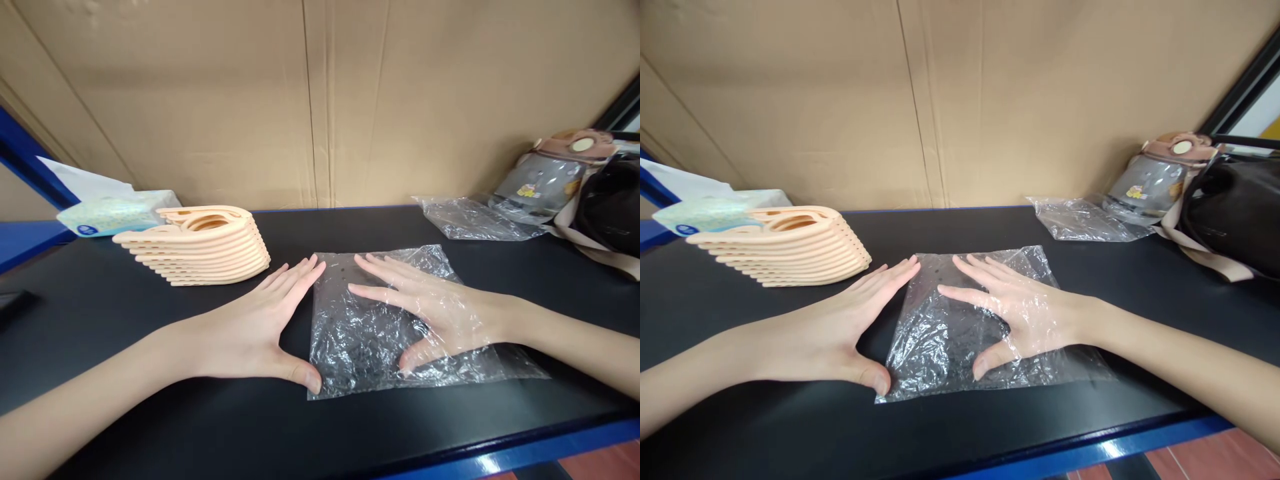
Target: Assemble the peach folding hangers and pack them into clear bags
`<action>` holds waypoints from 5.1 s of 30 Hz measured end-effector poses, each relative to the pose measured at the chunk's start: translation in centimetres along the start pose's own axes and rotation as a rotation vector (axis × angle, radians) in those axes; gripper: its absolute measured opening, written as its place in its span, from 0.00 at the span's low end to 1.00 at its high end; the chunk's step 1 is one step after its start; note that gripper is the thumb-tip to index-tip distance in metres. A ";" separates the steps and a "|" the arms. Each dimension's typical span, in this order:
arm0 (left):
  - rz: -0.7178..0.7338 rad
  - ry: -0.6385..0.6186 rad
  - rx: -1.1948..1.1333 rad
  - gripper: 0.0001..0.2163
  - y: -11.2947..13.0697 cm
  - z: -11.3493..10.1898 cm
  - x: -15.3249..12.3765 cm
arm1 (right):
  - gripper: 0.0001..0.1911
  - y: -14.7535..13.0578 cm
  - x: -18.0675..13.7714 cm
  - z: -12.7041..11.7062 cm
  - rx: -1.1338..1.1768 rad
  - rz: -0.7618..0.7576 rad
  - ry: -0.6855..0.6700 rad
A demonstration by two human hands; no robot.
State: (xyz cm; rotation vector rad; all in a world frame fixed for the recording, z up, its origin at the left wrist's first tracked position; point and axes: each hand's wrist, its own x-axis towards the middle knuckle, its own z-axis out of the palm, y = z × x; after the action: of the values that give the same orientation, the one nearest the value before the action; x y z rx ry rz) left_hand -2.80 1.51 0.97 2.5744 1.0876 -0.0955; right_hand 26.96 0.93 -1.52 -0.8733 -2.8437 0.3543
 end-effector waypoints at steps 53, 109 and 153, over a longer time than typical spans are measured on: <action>-0.029 0.164 0.023 0.54 0.2 1.0 0.0 | 0.51 -0.3 0.3 -0.4 -0.017 0.022 -0.079; -0.147 0.564 0.187 0.34 -6.4 -9.8 -5.0 | 0.31 3.2 -2.6 -5.2 -0.153 0.283 0.135; 0.078 0.597 0.139 0.39 2.9 1.1 -0.3 | 0.12 -3.3 0.6 -2.7 0.853 0.340 0.159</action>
State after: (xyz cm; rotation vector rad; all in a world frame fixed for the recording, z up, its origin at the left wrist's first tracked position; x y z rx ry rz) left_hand -0.94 -0.95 0.81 2.8460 1.1960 0.6793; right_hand 25.26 -0.90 1.97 -1.0801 -2.0389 1.3270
